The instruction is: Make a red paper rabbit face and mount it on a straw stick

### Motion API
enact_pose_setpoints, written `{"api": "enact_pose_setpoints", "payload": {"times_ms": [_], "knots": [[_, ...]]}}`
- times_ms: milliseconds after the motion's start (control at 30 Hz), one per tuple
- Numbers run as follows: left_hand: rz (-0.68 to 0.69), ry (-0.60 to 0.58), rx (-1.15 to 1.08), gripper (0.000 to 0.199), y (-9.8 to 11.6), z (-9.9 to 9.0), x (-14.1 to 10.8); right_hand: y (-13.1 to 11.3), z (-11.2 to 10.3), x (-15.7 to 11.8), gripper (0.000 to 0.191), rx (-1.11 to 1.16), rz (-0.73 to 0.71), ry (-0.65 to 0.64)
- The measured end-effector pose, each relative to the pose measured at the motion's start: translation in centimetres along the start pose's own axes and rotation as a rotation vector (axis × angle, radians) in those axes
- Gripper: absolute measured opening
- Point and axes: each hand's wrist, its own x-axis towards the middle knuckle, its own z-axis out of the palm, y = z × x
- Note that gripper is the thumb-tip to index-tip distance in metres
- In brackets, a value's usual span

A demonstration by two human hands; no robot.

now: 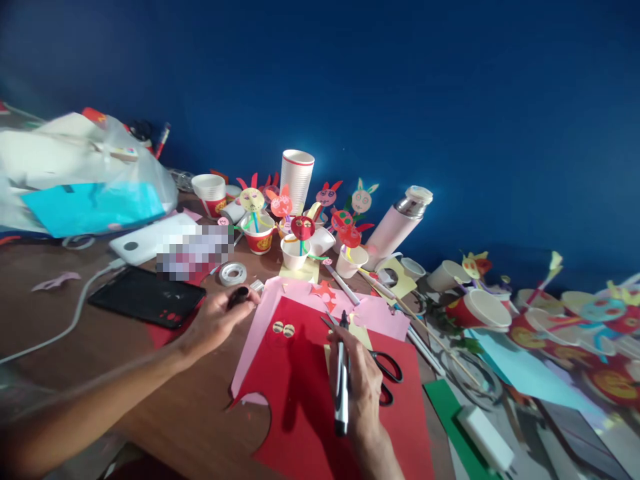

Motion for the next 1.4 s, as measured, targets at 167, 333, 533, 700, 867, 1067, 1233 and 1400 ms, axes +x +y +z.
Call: {"api": "enact_pose_setpoints", "payload": {"times_ms": [167,333,533,700,867,1067,1233,1400], "knots": [[-0.011,0.07,-0.046,0.013,-0.3,-0.1,1.0,-0.1,0.5,-0.1,0.031,-0.014,-0.072,-0.123],[0.025,0.059,0.034,0.014,-0.7,0.1,1.0,-0.6,1.6,0.1,0.033,-0.063,-0.087,-0.196],[0.028,0.045,0.027,0.018,-1.0,0.0,1.1,-2.6,2.0,1.6,0.035,-0.056,0.0,-0.304],[0.014,0.027,0.009,0.019,-0.5,-0.1,0.8,-3.8,2.6,2.6,0.029,-0.119,-0.012,-0.321],[0.025,0.01,-0.001,0.019,-0.2,0.0,0.7,-3.7,4.2,2.5,0.025,-0.162,0.009,-0.277],[0.01,0.008,0.013,0.022,-0.2,0.3,0.8,-3.2,4.5,2.4,0.027,-0.142,0.026,-0.269],[-0.005,0.008,0.058,0.022,-0.5,0.4,1.0,-2.8,4.2,2.9,0.036,-0.11,0.0,-0.272],[0.019,-0.005,0.048,0.021,-0.8,0.2,1.1,-4.0,4.5,2.7,0.032,-0.21,-0.145,-0.241]]}}
